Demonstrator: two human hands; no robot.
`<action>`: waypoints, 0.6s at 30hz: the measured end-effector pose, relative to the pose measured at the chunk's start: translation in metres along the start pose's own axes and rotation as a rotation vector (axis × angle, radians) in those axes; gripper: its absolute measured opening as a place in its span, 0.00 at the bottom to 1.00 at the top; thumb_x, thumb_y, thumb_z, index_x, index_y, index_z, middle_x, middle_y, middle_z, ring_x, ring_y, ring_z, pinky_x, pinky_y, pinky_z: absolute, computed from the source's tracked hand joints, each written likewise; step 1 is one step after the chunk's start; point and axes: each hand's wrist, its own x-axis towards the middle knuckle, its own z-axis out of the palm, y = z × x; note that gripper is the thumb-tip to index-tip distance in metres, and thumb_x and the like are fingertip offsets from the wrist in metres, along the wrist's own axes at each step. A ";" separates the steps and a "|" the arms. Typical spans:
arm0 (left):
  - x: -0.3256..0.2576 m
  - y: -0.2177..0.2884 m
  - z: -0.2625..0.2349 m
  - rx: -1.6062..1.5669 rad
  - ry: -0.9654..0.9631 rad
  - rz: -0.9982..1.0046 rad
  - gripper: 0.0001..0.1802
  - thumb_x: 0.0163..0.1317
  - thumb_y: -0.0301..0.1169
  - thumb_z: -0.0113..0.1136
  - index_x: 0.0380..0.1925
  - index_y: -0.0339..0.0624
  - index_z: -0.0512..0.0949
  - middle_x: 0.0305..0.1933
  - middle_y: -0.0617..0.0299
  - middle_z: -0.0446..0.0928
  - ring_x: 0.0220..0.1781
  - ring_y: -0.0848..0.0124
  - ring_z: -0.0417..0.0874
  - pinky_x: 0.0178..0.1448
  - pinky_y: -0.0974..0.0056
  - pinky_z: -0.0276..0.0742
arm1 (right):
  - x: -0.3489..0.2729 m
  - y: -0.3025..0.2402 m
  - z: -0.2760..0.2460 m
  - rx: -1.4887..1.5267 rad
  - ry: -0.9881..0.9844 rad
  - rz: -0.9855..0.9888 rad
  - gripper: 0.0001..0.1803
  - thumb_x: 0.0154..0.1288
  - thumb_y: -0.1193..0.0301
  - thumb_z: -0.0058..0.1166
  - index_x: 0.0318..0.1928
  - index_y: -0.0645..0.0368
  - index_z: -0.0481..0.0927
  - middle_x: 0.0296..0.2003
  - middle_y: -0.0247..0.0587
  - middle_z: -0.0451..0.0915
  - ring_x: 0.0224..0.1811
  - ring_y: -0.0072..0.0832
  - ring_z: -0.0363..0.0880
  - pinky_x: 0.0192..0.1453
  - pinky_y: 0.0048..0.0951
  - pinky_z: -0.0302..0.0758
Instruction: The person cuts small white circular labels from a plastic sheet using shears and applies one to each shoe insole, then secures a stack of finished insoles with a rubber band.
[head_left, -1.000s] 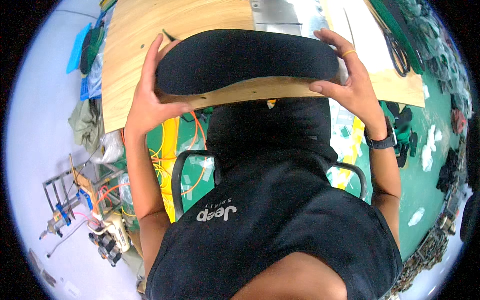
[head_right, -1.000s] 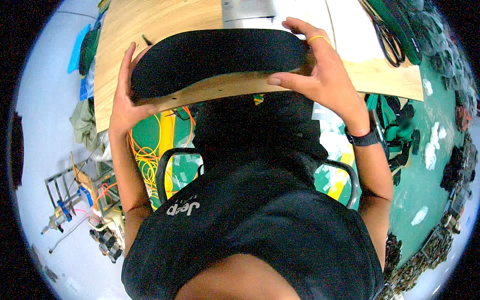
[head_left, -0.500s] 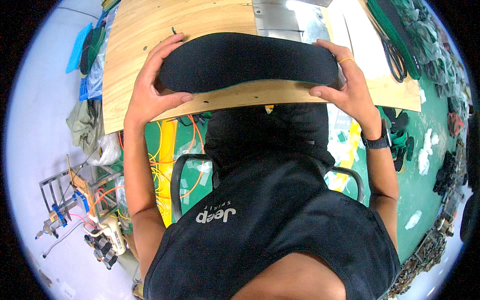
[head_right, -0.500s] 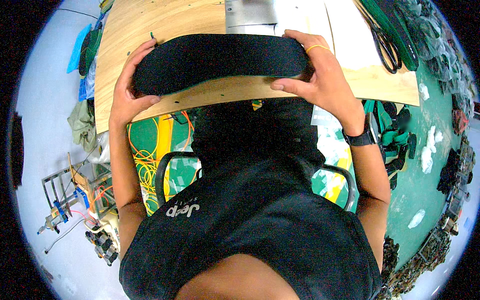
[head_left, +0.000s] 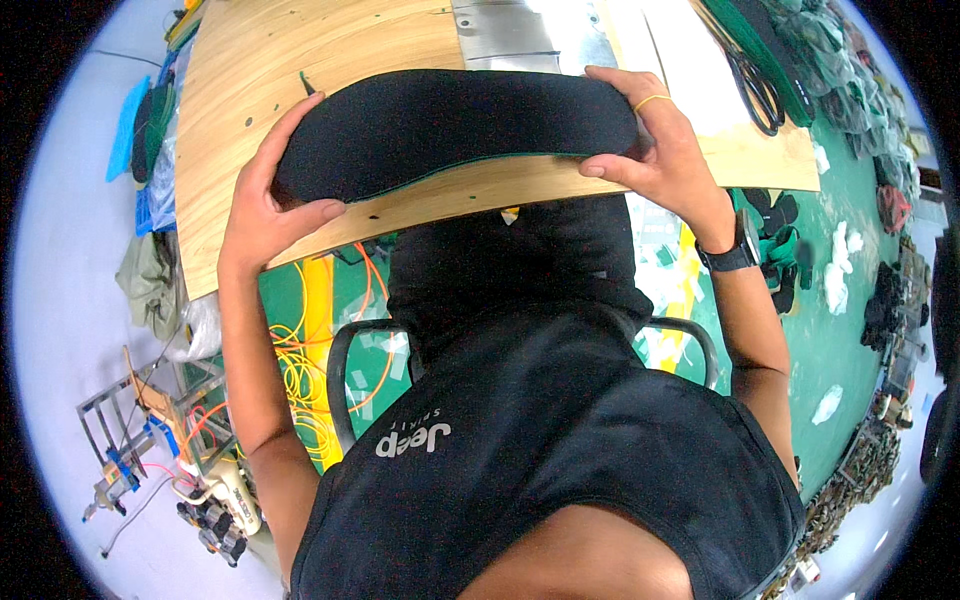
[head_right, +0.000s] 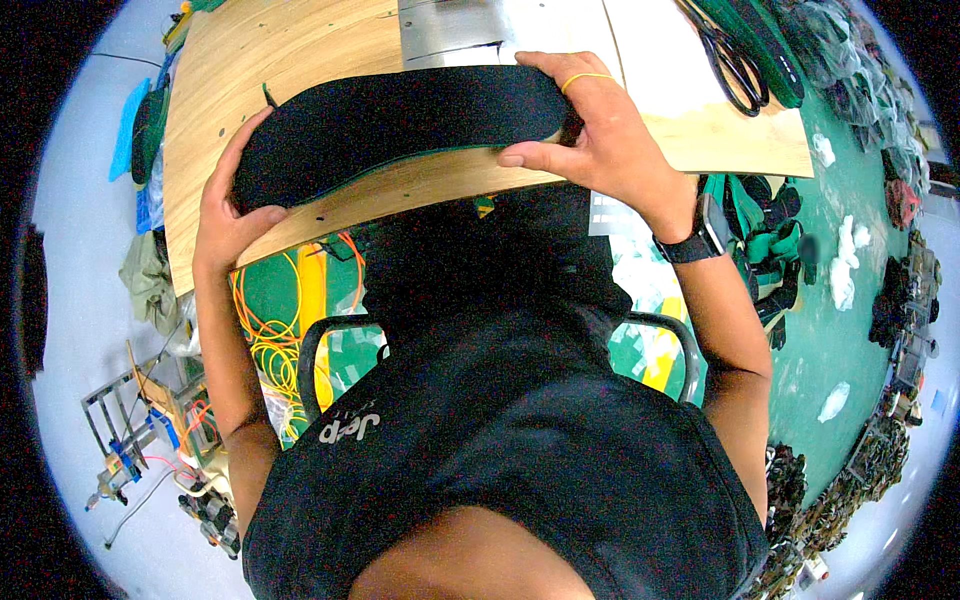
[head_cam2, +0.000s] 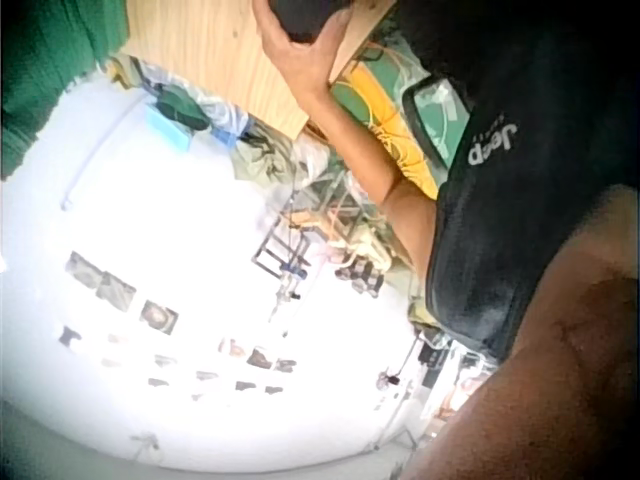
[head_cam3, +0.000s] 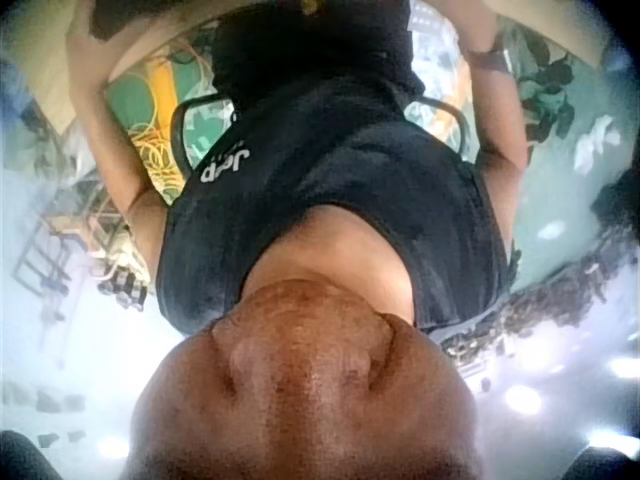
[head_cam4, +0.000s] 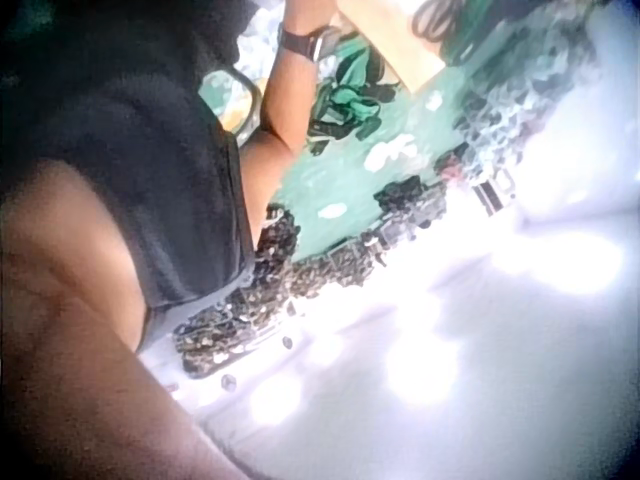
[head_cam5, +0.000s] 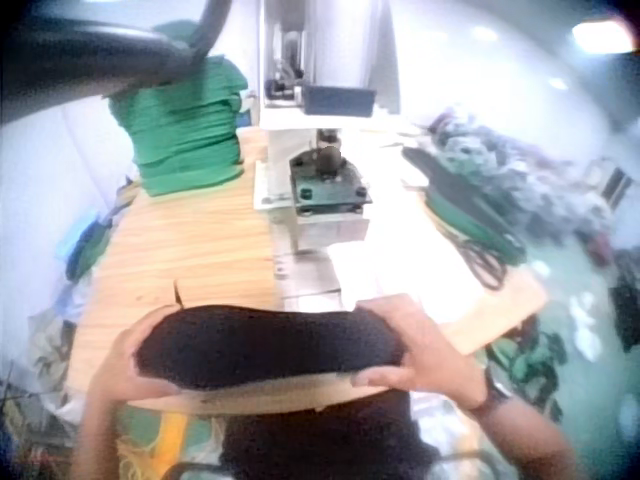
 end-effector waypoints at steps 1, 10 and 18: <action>0.000 -0.003 -0.001 -0.003 -0.002 0.011 0.52 0.31 0.35 0.75 0.64 0.41 0.66 0.63 0.52 0.70 0.64 0.61 0.71 0.69 0.61 0.61 | -0.001 -0.001 0.000 0.005 0.005 0.010 0.40 0.45 0.57 0.71 0.57 0.63 0.72 0.46 0.50 0.75 0.49 0.43 0.72 0.52 0.35 0.71; 0.003 0.006 0.008 0.092 0.027 -0.004 0.63 0.28 0.28 0.75 0.70 0.46 0.53 0.63 0.48 0.68 0.65 0.58 0.70 0.70 0.58 0.61 | -0.008 -0.001 -0.005 -0.053 -0.005 0.052 0.41 0.45 0.61 0.72 0.59 0.64 0.69 0.46 0.51 0.74 0.50 0.45 0.71 0.53 0.38 0.69; 0.012 0.005 0.005 0.132 0.075 -0.064 0.65 0.27 0.26 0.75 0.71 0.52 0.52 0.65 0.52 0.67 0.63 0.59 0.72 0.68 0.58 0.66 | 0.011 0.014 -0.002 -0.092 0.000 0.005 0.37 0.46 0.62 0.71 0.56 0.63 0.71 0.41 0.51 0.74 0.45 0.44 0.72 0.49 0.36 0.71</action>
